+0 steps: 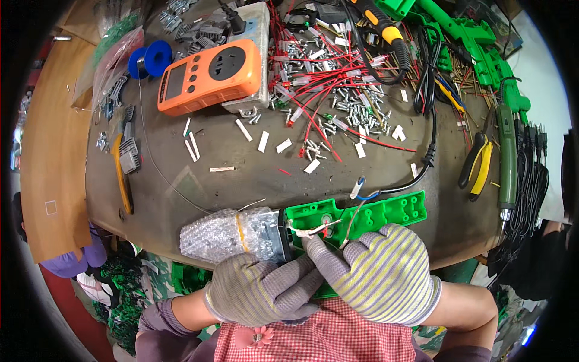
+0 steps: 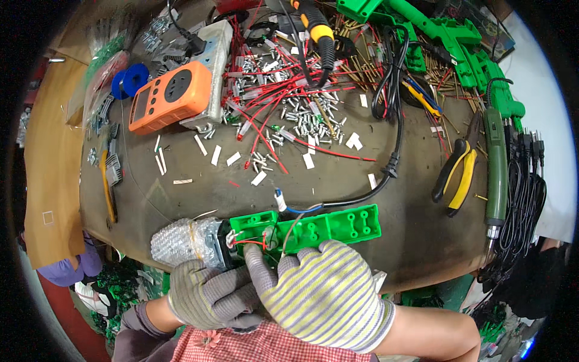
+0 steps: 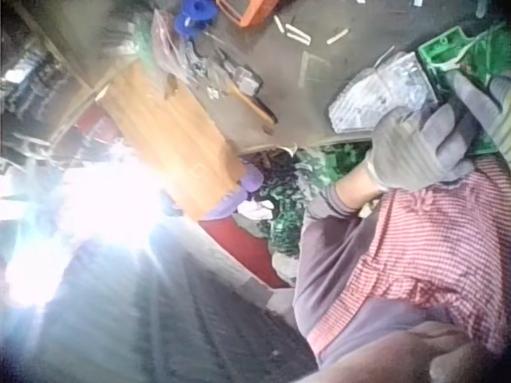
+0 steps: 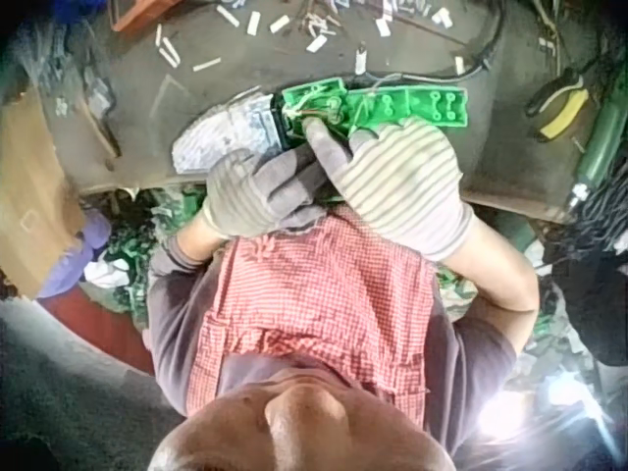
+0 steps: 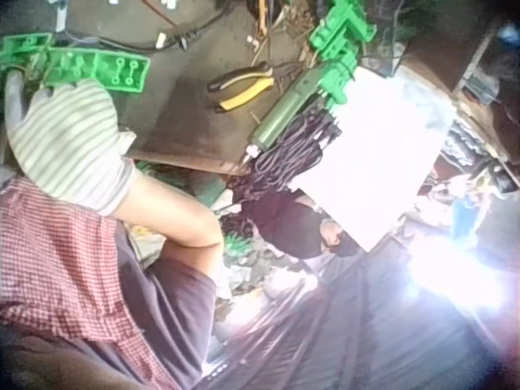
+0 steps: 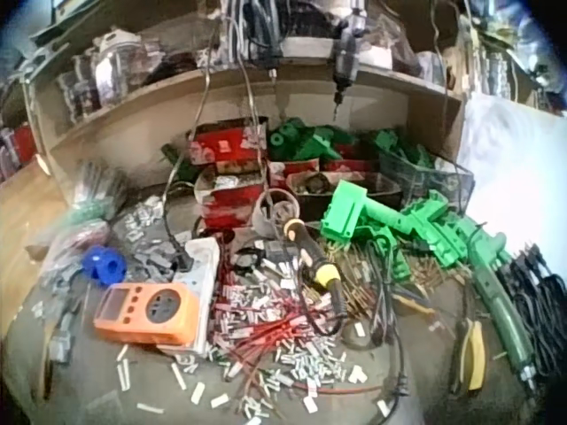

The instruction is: Assembling the internal wiring and casing of a handheld electronic device.

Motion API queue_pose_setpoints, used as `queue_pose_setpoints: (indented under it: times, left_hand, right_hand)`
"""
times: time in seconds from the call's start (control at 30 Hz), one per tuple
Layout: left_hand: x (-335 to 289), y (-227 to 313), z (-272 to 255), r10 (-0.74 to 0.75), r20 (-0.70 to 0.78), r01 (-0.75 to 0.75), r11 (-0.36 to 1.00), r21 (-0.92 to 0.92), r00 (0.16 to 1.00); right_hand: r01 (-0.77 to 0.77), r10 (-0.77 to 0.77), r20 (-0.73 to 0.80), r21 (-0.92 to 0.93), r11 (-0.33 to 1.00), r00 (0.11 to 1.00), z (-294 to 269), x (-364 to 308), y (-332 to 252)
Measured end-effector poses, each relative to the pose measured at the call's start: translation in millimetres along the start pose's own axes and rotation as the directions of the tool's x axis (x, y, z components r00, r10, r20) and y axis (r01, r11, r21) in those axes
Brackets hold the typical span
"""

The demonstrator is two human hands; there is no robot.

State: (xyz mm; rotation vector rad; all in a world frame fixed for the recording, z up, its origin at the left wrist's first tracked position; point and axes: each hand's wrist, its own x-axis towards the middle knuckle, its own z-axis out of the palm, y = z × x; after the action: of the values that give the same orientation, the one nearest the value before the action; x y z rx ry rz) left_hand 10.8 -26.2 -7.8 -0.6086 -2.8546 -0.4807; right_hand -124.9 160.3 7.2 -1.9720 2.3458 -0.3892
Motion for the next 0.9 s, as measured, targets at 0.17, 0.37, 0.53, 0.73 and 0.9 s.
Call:
queue_pose_setpoints:
  times: [0.17,0.37,0.53,0.73,0.9]
  left_hand:
    - [-2.5,1.1,6.4,-0.008,-0.045,0.008,1.0,-0.014,0.999]
    - [0.2,2.5,7.6,-0.012,-0.056,0.011,1.0,-0.027,0.998]
    - [6.4,5.6,0.3,-0.065,0.046,0.065,0.998,-0.007,0.997]
    - [4.4,8.2,3.3,-0.056,-0.044,0.057,0.998,0.028,0.997]
    - [3.0,10.6,-0.4,-0.105,0.039,0.104,0.994,0.021,0.994]
  right_hand:
    - [-0.084,0.079,0.116,0.041,0.996,0.99,-17.3,11.9,-2.4]
    - [-0.133,0.094,0.256,0.136,0.982,0.962,-27.4,26.7,0.7]
    - [-0.038,0.01,0.253,0.106,0.994,0.967,-28.9,36.9,6.2]
    - [-0.01,0.007,0.143,0.017,1.0,0.99,-16.2,20.4,-3.6]
    - [-0.021,0.018,0.183,0.016,1.0,0.983,-17.4,25.2,-7.1]
